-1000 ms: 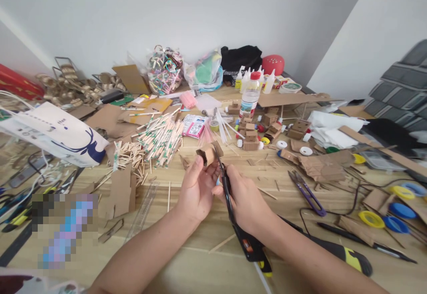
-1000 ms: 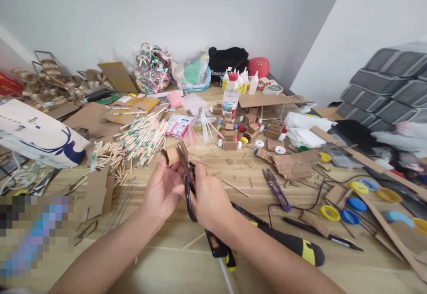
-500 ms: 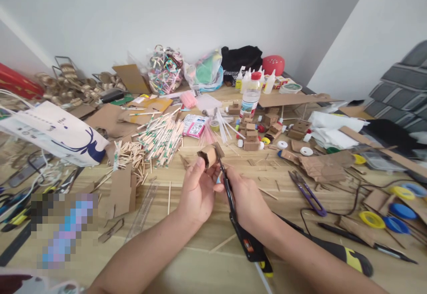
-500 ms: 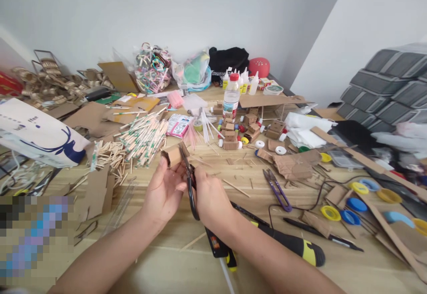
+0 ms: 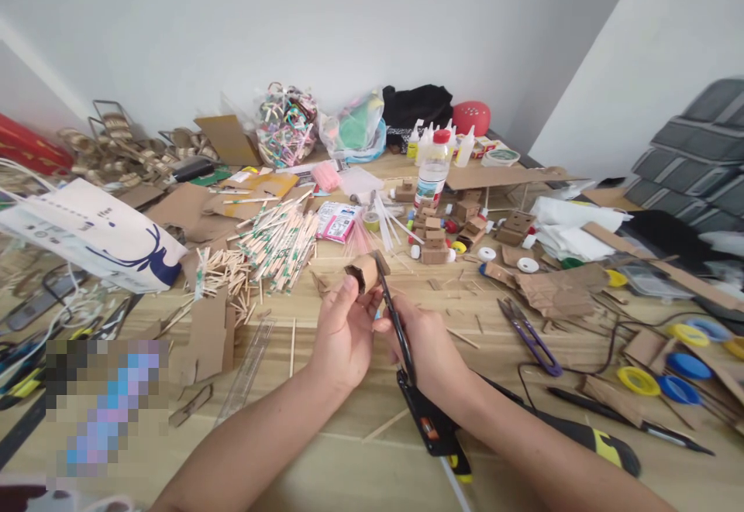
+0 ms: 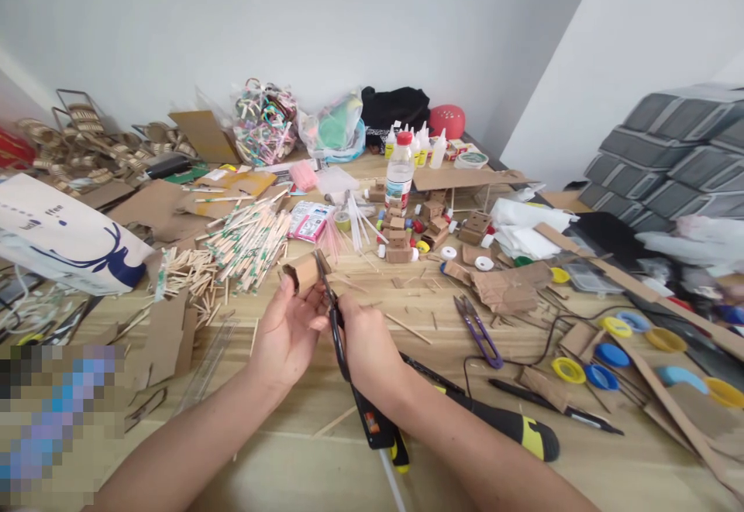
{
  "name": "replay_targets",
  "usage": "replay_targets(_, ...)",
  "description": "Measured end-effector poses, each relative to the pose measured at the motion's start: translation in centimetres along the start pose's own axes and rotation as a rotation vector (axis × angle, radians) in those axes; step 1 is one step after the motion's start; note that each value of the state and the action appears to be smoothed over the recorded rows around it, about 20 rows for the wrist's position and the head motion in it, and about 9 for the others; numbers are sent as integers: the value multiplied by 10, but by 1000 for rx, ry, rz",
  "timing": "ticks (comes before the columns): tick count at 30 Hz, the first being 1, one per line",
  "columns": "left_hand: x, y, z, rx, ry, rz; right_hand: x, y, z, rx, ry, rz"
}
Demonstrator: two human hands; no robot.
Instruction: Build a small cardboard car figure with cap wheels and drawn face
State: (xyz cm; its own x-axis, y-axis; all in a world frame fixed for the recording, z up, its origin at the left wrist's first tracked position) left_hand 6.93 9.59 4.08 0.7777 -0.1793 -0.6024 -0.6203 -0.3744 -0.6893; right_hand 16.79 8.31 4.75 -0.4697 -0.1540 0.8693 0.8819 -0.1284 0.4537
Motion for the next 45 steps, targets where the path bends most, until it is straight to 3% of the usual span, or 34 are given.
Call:
replay_targets(7,2,-7,6,55,-17,33,-3,7,2,1,-52,78)
replay_targets(14,7,-26,11,54,-23,19,-11,17,13,-9,-133,88)
replay_targets(21,3,-39,16,59,-82,42,8,47,18,3,38,53)
replay_targets(29,-9,-40,20,198,-163,201,18,67,17,77,119,-112)
replay_targets(36,-15,-43,22,298,-189,343,24,77,17,33,202,-255)
replay_targets(45,-20,-54,21,342,-228,405,19,73,18,32,131,-276)
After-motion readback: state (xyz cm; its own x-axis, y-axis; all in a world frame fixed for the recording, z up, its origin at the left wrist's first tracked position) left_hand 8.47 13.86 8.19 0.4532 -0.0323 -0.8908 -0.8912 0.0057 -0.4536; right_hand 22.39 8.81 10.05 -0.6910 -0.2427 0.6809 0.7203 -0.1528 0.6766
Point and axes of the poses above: each hand's wrist, its own z-axis towards the middle knuckle, its own y-axis out of the back of the hand, x = y × z, the point moved 8 cm from there along z, towards the middle knuckle, and after that the axes turned 15 degrees about -x, right-handed, at the moved point
